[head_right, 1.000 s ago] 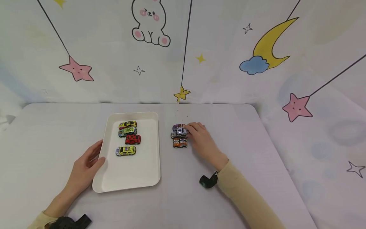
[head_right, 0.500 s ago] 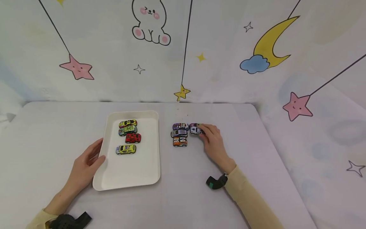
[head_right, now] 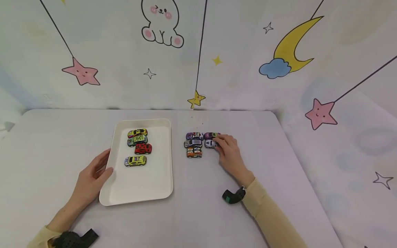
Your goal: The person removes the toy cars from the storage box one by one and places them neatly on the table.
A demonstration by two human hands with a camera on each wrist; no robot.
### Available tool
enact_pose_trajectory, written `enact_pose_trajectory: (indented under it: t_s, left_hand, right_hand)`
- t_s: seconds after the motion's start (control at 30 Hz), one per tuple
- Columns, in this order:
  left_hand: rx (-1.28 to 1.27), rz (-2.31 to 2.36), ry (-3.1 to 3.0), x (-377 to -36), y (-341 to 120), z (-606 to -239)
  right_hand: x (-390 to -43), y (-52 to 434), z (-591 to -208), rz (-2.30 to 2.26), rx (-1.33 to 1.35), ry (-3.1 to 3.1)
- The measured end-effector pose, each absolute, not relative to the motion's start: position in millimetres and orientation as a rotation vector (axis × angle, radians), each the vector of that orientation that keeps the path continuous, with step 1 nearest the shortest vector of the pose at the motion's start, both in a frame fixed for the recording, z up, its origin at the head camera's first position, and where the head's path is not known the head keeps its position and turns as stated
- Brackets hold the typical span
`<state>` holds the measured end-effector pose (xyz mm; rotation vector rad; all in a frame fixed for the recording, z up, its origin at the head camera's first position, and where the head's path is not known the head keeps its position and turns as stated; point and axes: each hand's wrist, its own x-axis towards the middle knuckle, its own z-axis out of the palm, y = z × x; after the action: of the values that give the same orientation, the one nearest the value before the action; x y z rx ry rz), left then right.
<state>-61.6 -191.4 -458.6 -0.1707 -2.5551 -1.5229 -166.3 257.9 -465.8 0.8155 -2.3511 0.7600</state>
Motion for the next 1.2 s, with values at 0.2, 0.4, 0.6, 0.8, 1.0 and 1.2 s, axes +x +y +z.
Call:
enact_pose_trajectory:
  t_s: [0.2,0.4,0.6,0.8,1.0,1.2]
  left_hand:
    - [-0.161,-1.515,-2.557,-61.4,-191.1,-458.8]
    - [-0.166,-1.520,-2.551,-60.4,-190.3,-459.0]
    - [-0.172,-1.527,-2.547,-60.8,-190.4,-458.9]
    - [-0.163,-1.512,-2.561,-60.6,-190.8,-459.2]
    - [-0.160,-1.509,-2.568,-60.0,-190.5,-459.1]
    - [-0.164,-1.506,-2.559,-60.4,-190.8,-458.6]
  right_hand:
    - [-165.3,257.9,-466.2,0.727,0.812,-2.389]
    - [-164.1,257.5,-466.2,0.717,0.799,-2.419]
    - [-163.5,256.9,-464.7,0.721,0.799,-2.428]
    - [-163.5,256.9,-465.0,0.724,0.786,-2.446]
    - [-163.5,256.9,-464.7,0.730,0.775,-2.454]
    - [-163.3,255.6,-463.1,0.750,0.775,-2.388]
